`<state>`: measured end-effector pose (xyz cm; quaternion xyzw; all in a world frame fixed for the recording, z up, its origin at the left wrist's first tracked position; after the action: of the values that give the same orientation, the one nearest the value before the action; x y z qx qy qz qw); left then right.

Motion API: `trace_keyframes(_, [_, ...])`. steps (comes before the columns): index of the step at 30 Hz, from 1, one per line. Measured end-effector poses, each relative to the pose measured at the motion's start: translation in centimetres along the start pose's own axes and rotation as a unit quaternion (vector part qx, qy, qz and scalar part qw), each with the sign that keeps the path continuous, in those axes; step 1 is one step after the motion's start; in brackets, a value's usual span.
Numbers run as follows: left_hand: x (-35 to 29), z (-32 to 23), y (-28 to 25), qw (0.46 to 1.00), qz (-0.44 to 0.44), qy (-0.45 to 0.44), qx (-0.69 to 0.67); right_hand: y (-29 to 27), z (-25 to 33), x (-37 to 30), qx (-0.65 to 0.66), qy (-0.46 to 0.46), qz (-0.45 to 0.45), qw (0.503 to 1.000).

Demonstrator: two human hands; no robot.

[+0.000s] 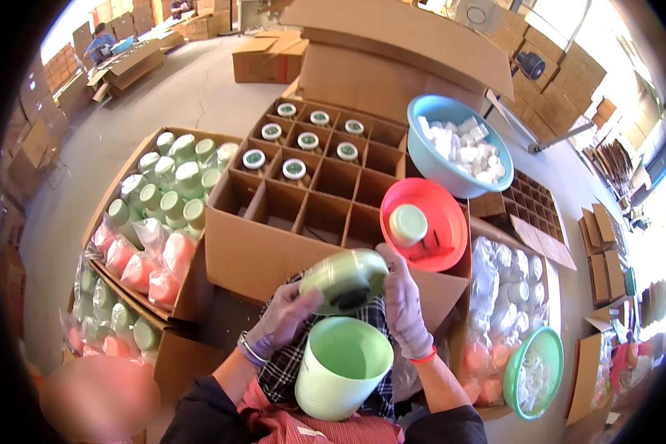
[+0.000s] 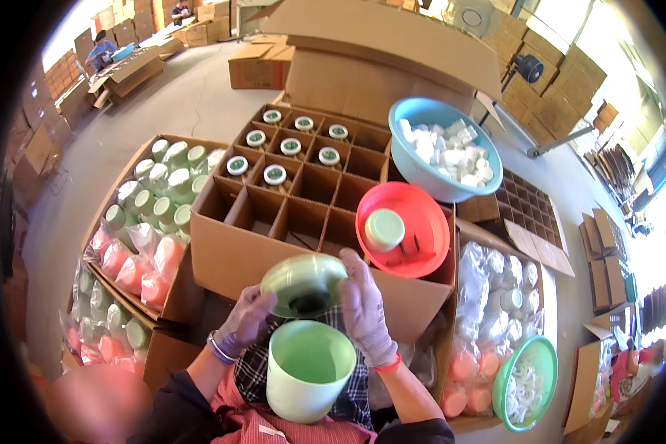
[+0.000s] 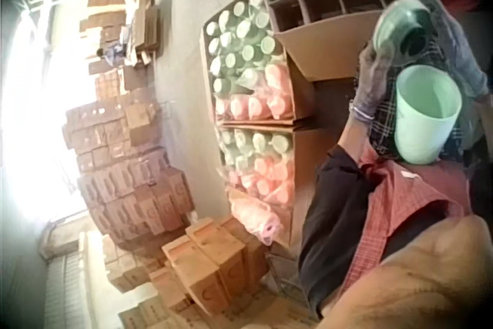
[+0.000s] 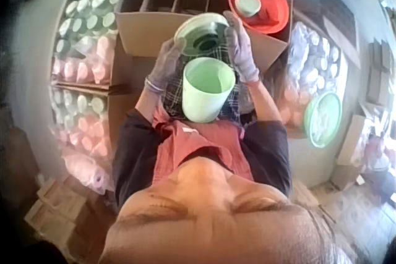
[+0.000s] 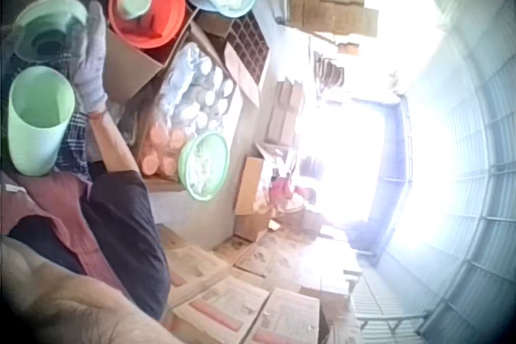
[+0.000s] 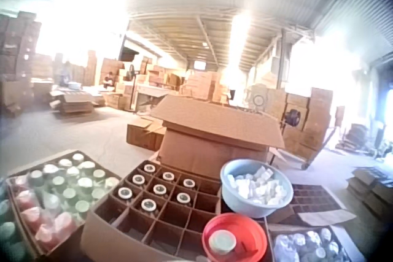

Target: The person sits on the floor in a warehouse and assembles white and green thermos flasks. They pick up a flask body, insert a stopper, and screw on a lid. The person then places the assembled flask into a plastic bag and puts it into a cardboard box.

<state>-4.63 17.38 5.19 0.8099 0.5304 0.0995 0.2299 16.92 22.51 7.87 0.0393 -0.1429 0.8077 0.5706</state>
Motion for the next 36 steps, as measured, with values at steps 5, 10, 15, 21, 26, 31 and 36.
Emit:
trace_keyframes(5, [2.2,-1.5,1.2,0.981,-0.132,0.117,-0.085,2.9,1.7,4.0,-0.361,-0.228,0.146,0.892])
trace_keyframes(10, [3.6,1.6,0.5,0.97,-0.145,0.19,0.037,4.2,0.2,8.1,-0.207,-0.04,0.103,0.972])
trace_keyframes(15, [5.0,1.5,-0.5,0.937,-0.194,0.266,0.113,4.0,-0.9,14.9,-0.387,-0.057,0.061,0.918])
trace_keyframes(21, [3.8,2.4,-2.0,0.919,-0.223,0.257,0.202,0.3,-8.5,25.4,-0.593,-0.019,0.129,0.794])
trace_keyframes(26, [4.8,0.6,-1.6,0.877,-0.171,0.288,0.346,-2.8,-16.3,36.4,-0.517,0.003,0.156,0.842])
trace_keyframes(31, [5.1,0.7,-2.2,0.894,-0.183,0.261,0.315,-2.0,-18.7,37.8,-0.495,0.062,0.142,0.855])
trace_keyframes(36, [5.7,2.5,-3.6,0.928,-0.16,0.248,0.226,-3.7,-5.2,35.6,-0.505,-0.166,0.052,0.845])
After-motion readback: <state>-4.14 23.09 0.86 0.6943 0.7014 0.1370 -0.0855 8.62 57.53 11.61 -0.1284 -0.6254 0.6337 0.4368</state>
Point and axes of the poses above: each hand's wrist, its own x-axis towards the middle knuckle, its own y-axis out of the palm, z = x × y, the point moved 1 cm from there along x, towards the middle knuckle, and after that the axes turned 9 degrees about z, right-handed, at the moved point
